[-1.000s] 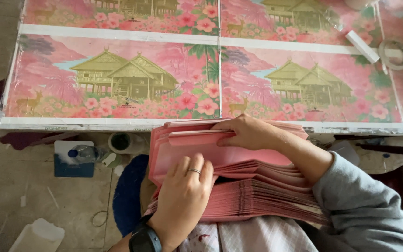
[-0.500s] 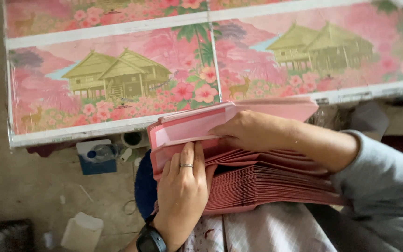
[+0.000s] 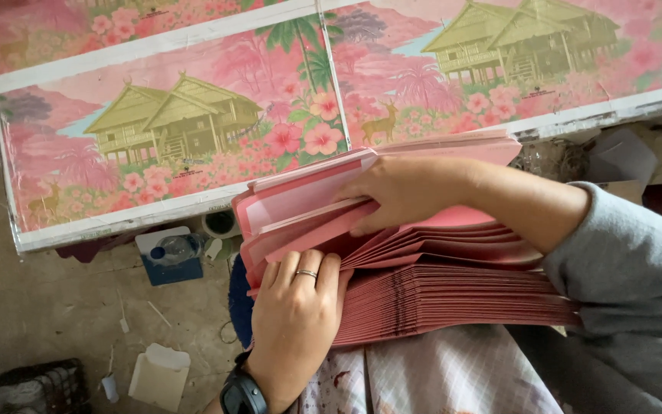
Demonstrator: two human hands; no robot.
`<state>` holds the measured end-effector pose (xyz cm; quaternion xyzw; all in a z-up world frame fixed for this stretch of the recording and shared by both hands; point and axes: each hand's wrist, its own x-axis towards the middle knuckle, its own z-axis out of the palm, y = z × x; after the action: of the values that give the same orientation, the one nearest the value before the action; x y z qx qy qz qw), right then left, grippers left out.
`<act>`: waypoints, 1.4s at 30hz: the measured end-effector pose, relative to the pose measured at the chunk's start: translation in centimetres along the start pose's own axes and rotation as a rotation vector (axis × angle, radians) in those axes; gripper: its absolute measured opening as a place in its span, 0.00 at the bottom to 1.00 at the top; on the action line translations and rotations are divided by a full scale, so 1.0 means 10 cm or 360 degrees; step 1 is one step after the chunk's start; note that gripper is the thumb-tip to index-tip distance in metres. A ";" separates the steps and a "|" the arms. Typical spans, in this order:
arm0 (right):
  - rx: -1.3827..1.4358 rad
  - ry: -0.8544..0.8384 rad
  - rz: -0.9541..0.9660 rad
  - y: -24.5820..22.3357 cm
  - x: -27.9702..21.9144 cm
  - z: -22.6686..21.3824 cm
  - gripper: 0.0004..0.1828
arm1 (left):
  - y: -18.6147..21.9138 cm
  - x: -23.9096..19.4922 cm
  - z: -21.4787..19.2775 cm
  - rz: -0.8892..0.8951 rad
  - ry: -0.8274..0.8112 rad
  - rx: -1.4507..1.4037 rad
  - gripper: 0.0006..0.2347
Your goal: A person is seen flipping through and organizing a large stack of pink envelopes on a decorated work table.
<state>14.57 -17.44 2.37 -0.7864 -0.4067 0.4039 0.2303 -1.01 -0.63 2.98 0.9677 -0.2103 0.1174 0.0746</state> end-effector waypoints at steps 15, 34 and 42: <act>-0.0210 -0.0231 0.0167 -0.07 -0.07 -0.07 0.30 | -0.01 0.03 -0.08 -0.0104 -0.0004 0.0112 0.12; -0.0042 0.0183 0.0242 0.08 0.09 0.07 0.16 | -0.04 0.01 0.00 -0.0055 -0.0016 -0.0100 0.08; -0.0088 -0.0091 -0.0114 0.02 -0.04 -0.06 0.25 | -0.05 0.02 -0.03 -0.0120 -0.0093 0.0010 0.15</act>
<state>14.99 -17.91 2.76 -0.7656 -0.4520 0.4063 0.2111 -0.70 -0.16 3.30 0.9782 -0.1753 0.0868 0.0698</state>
